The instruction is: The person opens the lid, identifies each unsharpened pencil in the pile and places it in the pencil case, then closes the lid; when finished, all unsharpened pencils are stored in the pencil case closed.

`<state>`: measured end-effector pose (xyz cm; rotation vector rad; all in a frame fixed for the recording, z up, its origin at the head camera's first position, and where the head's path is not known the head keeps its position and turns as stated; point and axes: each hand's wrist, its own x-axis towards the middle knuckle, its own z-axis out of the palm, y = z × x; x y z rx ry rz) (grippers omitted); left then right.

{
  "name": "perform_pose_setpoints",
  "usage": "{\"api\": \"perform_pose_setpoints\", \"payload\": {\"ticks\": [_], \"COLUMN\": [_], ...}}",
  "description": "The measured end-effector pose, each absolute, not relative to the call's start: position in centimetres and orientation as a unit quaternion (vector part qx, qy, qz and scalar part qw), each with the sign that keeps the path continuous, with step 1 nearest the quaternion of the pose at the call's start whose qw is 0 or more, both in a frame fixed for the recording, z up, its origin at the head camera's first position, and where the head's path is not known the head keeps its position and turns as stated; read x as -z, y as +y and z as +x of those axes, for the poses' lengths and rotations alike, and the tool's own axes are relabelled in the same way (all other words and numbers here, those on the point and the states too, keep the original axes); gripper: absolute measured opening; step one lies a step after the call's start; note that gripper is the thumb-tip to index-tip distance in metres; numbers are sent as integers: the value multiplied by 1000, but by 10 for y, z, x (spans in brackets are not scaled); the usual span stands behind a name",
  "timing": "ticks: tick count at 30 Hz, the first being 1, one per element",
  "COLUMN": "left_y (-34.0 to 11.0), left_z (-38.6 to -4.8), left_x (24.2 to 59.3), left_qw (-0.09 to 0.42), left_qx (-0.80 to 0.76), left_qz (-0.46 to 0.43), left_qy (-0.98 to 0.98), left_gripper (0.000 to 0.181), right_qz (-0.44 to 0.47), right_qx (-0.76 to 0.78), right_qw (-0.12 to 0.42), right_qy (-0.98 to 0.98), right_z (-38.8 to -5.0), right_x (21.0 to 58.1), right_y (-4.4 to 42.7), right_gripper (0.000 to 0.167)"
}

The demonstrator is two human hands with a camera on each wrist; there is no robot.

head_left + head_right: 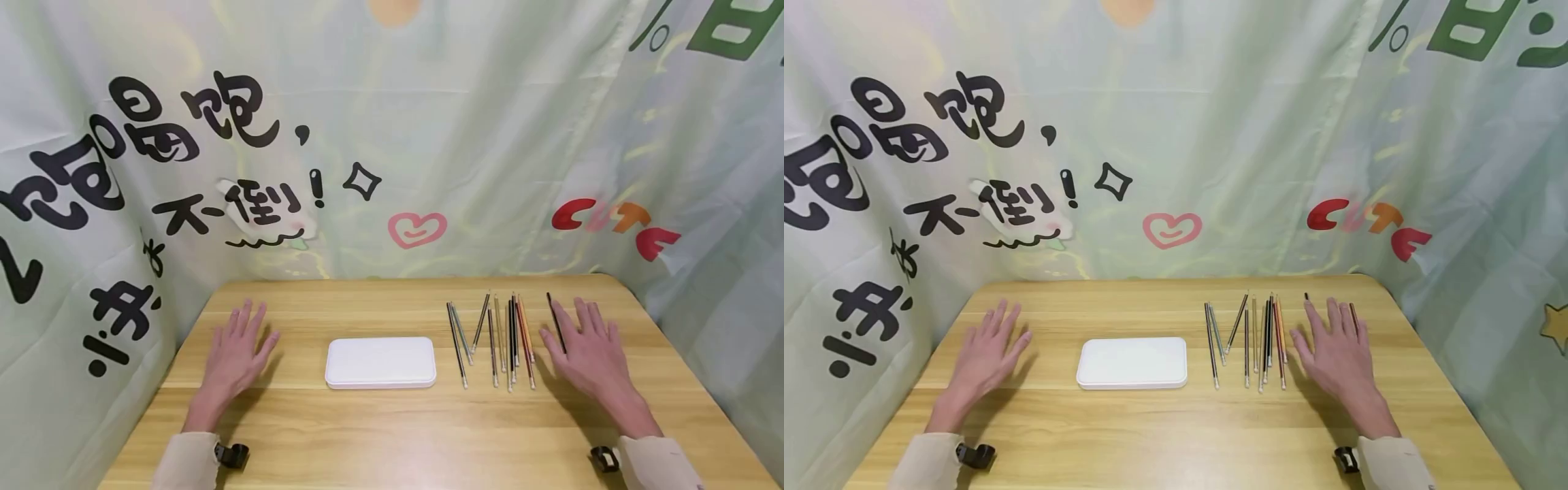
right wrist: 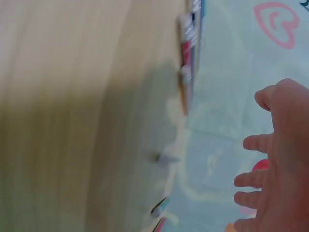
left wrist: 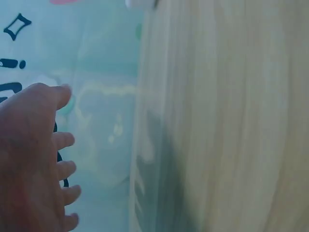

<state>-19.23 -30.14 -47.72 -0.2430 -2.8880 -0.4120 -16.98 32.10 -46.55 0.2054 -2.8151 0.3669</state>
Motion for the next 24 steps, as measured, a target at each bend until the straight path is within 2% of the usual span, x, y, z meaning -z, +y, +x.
{"api": "perform_pose_setpoints", "payload": {"ticks": [4, 9, 15, 19, 24], "left_y": [-287, -258, -216, -194, -176], "left_z": [-187, -178, -169, -163, -160], "left_x": [480, 487, 495, 496, 501], "left_qw": [82, 21, -40, -41, -1], "left_qx": [187, 342, 422, 426, 435], "left_qz": [-108, -148, -134, -96, -80], "left_qy": [-973, -928, -896, -899, -897], "left_gripper": [74, 77, 102, 119, 122], "right_qz": [112, 149, 209, 236, 228], "right_qx": [-201, -320, -393, -475, -556], "right_qw": [150, 125, 113, 42, -56], "right_qy": [-962, -927, -888, -847, -797], "right_z": [-168, -166, -171, -176, -182], "right_x": [458, 455, 458, 461, 468], "right_y": [298, 259, 209, 177, 149], "right_gripper": [66, 68, 71, 75, 75]}}
